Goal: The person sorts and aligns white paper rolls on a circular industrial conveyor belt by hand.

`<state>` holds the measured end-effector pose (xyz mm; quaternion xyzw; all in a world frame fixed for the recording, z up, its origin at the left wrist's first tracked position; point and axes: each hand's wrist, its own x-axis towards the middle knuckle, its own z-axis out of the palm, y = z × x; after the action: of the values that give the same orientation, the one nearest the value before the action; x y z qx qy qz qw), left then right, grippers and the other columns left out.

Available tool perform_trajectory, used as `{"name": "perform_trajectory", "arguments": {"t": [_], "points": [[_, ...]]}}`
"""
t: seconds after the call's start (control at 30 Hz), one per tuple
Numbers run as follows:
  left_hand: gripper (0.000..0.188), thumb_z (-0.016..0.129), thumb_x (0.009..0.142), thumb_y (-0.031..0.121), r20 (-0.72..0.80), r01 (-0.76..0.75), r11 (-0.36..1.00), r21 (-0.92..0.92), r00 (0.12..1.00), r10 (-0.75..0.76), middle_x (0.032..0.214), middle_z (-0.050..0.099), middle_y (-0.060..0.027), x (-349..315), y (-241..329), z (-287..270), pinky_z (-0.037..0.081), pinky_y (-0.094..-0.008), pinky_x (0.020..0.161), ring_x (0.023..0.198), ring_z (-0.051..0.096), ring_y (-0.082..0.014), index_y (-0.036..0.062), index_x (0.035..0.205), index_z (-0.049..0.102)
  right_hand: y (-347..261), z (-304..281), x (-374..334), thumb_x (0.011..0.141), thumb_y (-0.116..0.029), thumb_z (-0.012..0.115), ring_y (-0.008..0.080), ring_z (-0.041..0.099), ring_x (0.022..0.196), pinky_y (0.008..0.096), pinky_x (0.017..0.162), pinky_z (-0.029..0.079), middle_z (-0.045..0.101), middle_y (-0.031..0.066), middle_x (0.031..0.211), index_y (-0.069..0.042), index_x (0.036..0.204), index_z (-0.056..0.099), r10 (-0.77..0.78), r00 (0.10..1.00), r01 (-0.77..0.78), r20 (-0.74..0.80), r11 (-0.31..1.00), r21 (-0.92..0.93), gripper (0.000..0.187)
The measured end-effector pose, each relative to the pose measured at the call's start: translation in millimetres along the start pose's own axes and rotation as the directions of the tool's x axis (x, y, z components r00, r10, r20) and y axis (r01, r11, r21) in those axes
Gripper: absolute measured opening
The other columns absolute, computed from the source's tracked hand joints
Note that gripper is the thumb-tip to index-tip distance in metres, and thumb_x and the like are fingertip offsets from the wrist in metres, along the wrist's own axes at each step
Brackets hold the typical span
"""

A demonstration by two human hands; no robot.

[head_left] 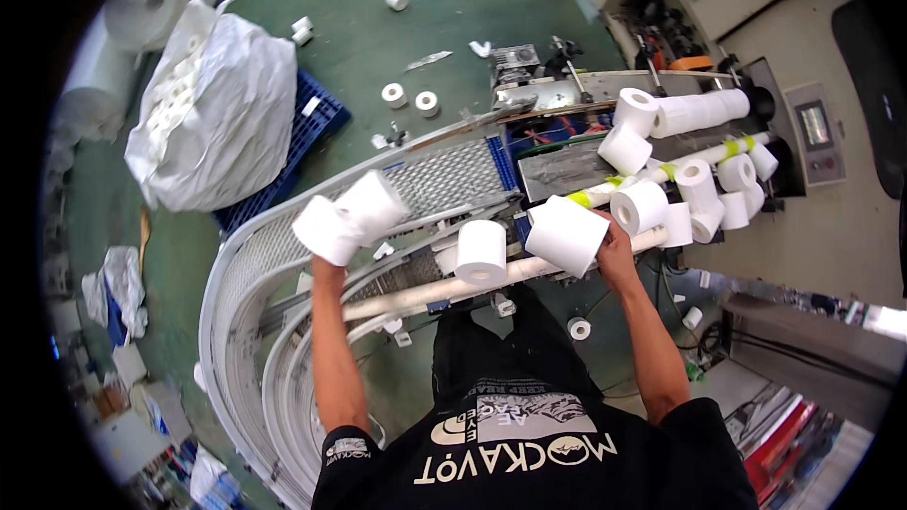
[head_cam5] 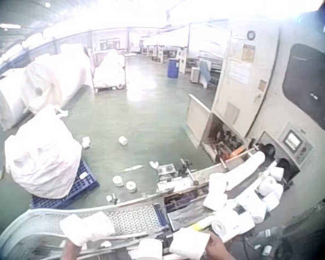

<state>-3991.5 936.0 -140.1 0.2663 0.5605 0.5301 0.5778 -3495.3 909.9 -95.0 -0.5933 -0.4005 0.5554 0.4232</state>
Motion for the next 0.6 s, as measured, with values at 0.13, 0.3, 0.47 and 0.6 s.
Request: {"name": "perform_trajectory", "arguments": {"t": [0.13, 0.3, 0.47, 0.6], "points": [[0.031, 0.063, 0.088, 0.022, -0.002, 0.123, 0.973, 0.197, 0.992, -0.125, 0.100, 0.069, -0.0038, 57, 19, -55, 0.051, -0.0311, 0.081, 0.088, 0.065, -0.0158, 0.0041, 0.113, 0.068, -30, 48, 16, 0.087, 0.002, 0.062, 0.0155, 0.062, 0.102, 0.0310, 0.086, 0.052, 0.064, 0.0061, 0.114, -0.002, 0.125, 0.056, 0.124, 0.991, -0.131, 0.040, 0.943, 0.306, 0.038], [0.044, 0.059, 0.089, 0.043, -0.052, 0.364, 0.930, -0.051, 0.929, -0.366, 0.126, 0.059, -0.0013, 88, -1, -151, 0.039, -0.0569, 0.093, 0.117, 0.053, -0.0233, 0.0217, 0.127, 0.057, -9, 118, 83, 0.091, -0.007, 0.059, 0.0159, 0.063, 0.101, 0.0329, 0.085, 0.053, 0.065, 0.0071, 0.114, -0.003, 0.123, 0.057, 0.128, 0.956, -0.201, 0.265, 0.942, 0.269, 0.032], [0.040, 0.056, 0.093, 0.028, -0.402, 0.307, 0.948, 0.086, 0.881, -0.249, 0.117, 0.063, -0.0075, 63, 32, -199, 0.046, -0.0417, 0.091, 0.106, 0.059, -0.0225, 0.0053, 0.126, 0.056, 29, 252, 161, 0.089, -0.007, 0.060, 0.0154, 0.061, 0.101, 0.0300, 0.087, 0.048, 0.065, 0.0074, 0.113, -0.003, 0.122, 0.059, 0.138, 0.881, -0.143, 0.452, 0.989, -0.022, 0.033], [0.034, 0.051, 0.095, 0.023, -0.465, -0.109, 0.993, 0.051, 0.877, 0.120, 0.108, 0.066, -0.0090, 24, 51, -153, 0.049, -0.0343, 0.084, 0.097, 0.062, -0.0221, -0.0002, 0.118, 0.061, 67, 268, 197, 0.085, -0.022, 0.066, 0.0255, 0.064, 0.079, 0.0366, 0.073, 0.050, 0.066, 0.0142, 0.103, -0.001, 0.123, 0.056, 0.234, 0.957, -0.138, 0.170, 0.887, -0.440, 0.045]]}}
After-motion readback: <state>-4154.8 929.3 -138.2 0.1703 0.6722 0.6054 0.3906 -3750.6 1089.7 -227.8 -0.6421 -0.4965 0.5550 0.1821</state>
